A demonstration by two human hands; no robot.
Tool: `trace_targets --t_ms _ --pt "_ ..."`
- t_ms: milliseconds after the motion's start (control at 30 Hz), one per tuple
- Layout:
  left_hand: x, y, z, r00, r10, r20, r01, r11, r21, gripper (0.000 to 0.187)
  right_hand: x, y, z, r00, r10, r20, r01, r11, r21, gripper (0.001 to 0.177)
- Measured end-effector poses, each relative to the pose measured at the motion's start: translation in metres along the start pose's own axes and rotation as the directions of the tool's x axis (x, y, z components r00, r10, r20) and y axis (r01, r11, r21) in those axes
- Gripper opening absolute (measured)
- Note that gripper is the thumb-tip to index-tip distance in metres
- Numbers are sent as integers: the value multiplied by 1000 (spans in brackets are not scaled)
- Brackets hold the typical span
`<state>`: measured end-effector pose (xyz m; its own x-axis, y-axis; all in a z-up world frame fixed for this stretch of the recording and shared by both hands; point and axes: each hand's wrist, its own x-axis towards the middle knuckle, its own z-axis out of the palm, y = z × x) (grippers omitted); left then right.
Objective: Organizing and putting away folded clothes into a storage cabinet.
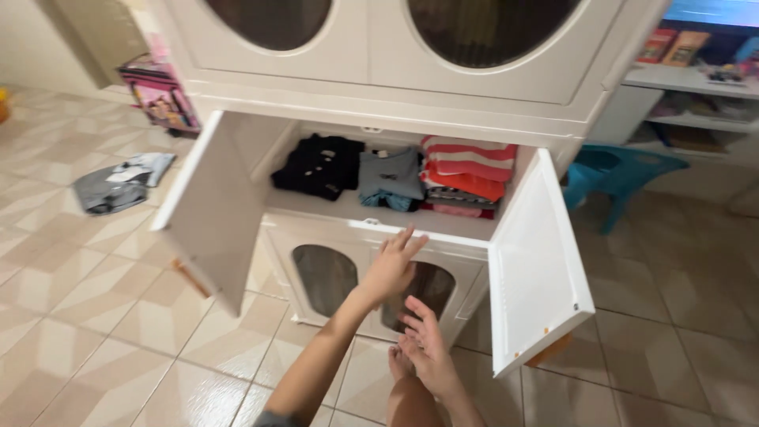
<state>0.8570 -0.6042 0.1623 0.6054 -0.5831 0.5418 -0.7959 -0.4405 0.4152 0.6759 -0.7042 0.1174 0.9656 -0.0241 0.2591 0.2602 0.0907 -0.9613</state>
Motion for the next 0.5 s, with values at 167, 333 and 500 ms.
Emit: trace_targets --t_ms 167,333,500 --pt "-143 28 -73 965 -260 -24 257 964 -72 67 -12 -5 56 982 25 185 -34 998 50 73" --pt "-287 79 -169 826 -504 -252 531 846 45 63 -35 -18 153 857 39 513 -73 996 45 74" --pt "-434 141 -239 588 -588 -555 764 630 141 63 -91 -43 276 616 49 787 -59 998 -16 67"
